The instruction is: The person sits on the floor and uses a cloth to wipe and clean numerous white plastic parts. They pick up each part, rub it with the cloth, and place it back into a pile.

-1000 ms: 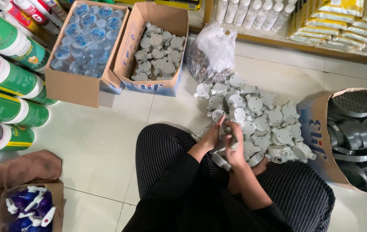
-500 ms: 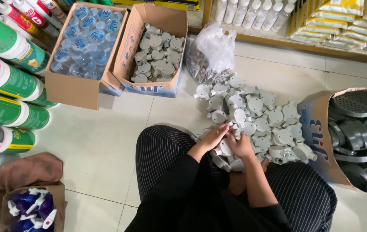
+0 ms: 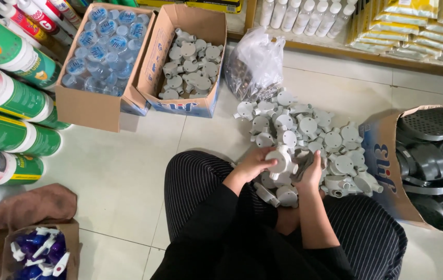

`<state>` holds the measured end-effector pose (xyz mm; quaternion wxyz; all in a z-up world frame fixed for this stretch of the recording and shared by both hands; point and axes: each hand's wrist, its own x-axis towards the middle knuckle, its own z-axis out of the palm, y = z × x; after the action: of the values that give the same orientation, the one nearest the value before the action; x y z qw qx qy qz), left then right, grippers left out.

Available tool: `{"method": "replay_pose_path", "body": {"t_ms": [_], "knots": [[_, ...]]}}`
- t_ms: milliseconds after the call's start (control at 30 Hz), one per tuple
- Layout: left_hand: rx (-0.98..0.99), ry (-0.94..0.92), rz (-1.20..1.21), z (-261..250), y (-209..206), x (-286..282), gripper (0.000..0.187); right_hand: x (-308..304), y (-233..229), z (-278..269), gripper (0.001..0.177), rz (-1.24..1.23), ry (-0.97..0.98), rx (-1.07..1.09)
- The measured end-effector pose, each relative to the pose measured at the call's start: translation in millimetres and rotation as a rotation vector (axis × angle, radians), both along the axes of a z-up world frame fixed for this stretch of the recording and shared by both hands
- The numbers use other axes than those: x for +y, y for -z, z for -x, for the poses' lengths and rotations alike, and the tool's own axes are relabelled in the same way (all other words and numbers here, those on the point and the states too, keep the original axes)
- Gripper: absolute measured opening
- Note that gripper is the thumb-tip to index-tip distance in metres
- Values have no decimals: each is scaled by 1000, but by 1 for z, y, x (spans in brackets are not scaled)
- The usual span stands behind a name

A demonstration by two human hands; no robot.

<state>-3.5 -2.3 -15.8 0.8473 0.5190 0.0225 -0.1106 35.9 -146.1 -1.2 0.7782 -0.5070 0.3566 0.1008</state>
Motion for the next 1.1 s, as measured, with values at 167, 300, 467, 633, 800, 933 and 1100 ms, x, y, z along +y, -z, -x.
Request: {"method": "replay_pose_path", "body": {"t_ms": [167,300,467,633,800,933,1100], "knots": [[-83,-285,-78,2,-47,4,74,50,-52,40,62,-98,-88,-288],[-40,-173,-484,8,-58,-1,84,37,37,36,38,529,-439,-727],[-65,-88,-404,13,-35,-3,86,23,30,31,47,521,-248,-607],[-118,12,-232,13,-35,5,71,21,25,8,53,197,-433,-41],[-161,103,-169,8,-23,12,60,27,5,16,20,-34,-398,-84],[-91,74,98,4,-22,6,66,25,1,12,35,312,-388,-151],[-113,-70,250,-5,10,-3,64,20,6,19,34,609,-421,-400]]}}
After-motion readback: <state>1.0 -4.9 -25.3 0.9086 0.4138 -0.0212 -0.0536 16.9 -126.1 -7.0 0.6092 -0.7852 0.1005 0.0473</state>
